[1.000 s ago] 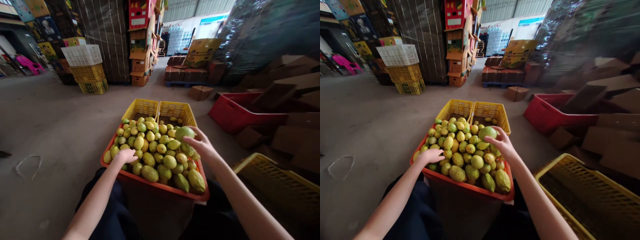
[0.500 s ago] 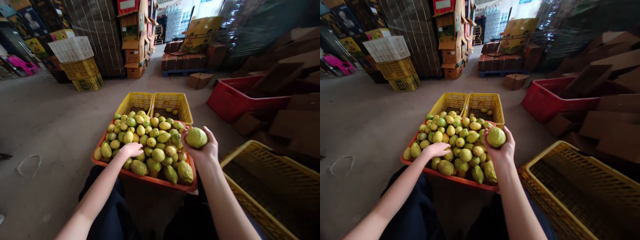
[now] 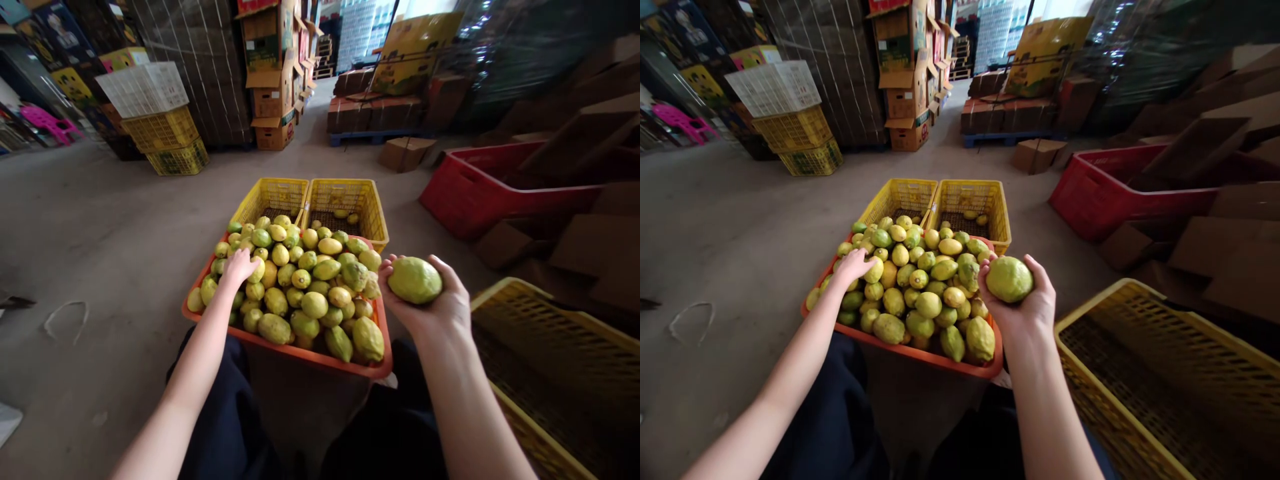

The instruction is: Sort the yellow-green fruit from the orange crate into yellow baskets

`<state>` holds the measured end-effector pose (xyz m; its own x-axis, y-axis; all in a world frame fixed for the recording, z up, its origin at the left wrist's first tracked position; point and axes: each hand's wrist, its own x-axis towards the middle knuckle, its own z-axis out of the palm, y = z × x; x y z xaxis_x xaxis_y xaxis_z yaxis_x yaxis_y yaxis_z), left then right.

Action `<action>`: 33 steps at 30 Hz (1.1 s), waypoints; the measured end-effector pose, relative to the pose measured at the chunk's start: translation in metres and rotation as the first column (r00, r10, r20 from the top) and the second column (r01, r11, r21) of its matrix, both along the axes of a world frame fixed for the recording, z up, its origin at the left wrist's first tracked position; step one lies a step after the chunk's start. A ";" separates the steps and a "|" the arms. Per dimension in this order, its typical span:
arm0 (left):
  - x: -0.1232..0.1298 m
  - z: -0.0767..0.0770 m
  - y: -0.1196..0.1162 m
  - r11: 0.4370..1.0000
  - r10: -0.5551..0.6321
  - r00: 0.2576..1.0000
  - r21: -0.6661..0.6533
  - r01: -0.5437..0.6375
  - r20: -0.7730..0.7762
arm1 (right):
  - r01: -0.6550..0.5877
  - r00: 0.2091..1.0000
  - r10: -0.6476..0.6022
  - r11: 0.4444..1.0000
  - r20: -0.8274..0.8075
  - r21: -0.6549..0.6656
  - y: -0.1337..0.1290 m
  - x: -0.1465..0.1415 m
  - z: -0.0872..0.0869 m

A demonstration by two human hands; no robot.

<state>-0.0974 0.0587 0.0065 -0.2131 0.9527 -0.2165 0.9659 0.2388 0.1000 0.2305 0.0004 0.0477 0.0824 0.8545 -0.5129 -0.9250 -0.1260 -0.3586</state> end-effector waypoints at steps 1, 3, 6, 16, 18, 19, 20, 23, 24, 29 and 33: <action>0.001 -0.005 0.001 1.000 0.013 1.000 -0.022 -0.013 0.013 | -0.005 1.000 0.004 1.000 0.004 0.008 0.001 0.000 -0.001; 0.006 -0.014 0.002 0.999 0.023 0.999 -0.034 -0.022 0.037 | 0.001 1.000 -0.001 1.000 -0.003 -0.008 0.003 -0.004 -0.002; 0.012 -0.026 0.002 0.998 0.055 0.995 -0.004 -0.055 0.079 | -0.001 1.000 0.000 0.999 -0.025 -0.053 0.005 -0.012 -0.002; -0.002 -0.003 -0.006 0.967 0.001 0.583 0.148 -0.209 0.813 | 0.003 0.984 -0.023 0.994 0.174 0.110 0.015 -0.019 -0.031; 0.004 0.009 -0.016 0.958 -0.046 0.121 0.078 -0.277 0.992 | -0.059 0.950 -0.014 0.973 0.312 0.222 0.016 -0.018 -0.037; 0.008 0.014 -0.022 0.950 -0.057 -0.060 0.036 -0.309 0.997 | -0.114 0.926 0.004 0.956 0.379 0.269 0.017 -0.019 -0.040; 0.013 0.018 -0.027 0.949 -0.065 -0.187 0.003 -0.317 0.980 | -0.165 0.902 0.022 0.940 0.432 0.298 0.018 -0.022 -0.043; 0.027 0.023 -0.040 0.937 -0.126 -0.335 0.001 -0.348 0.934 | -0.230 0.875 0.068 0.930 0.479 0.288 0.020 -0.039 -0.049; 0.031 0.022 -0.043 0.935 -0.140 -0.352 0.006 -0.355 0.926 | -0.234 0.877 0.082 0.933 0.473 0.272 0.020 -0.047 -0.050; 0.051 0.016 -0.043 0.939 -0.125 -0.514 -0.066 -0.338 0.849 | -0.275 0.902 0.160 0.929 0.402 0.248 0.014 -0.094 -0.046; 0.066 0.024 -0.044 0.951 -0.089 -0.645 -0.127 -0.281 0.759 | -0.329 0.922 0.280 0.931 0.269 0.156 0.007 -0.116 -0.033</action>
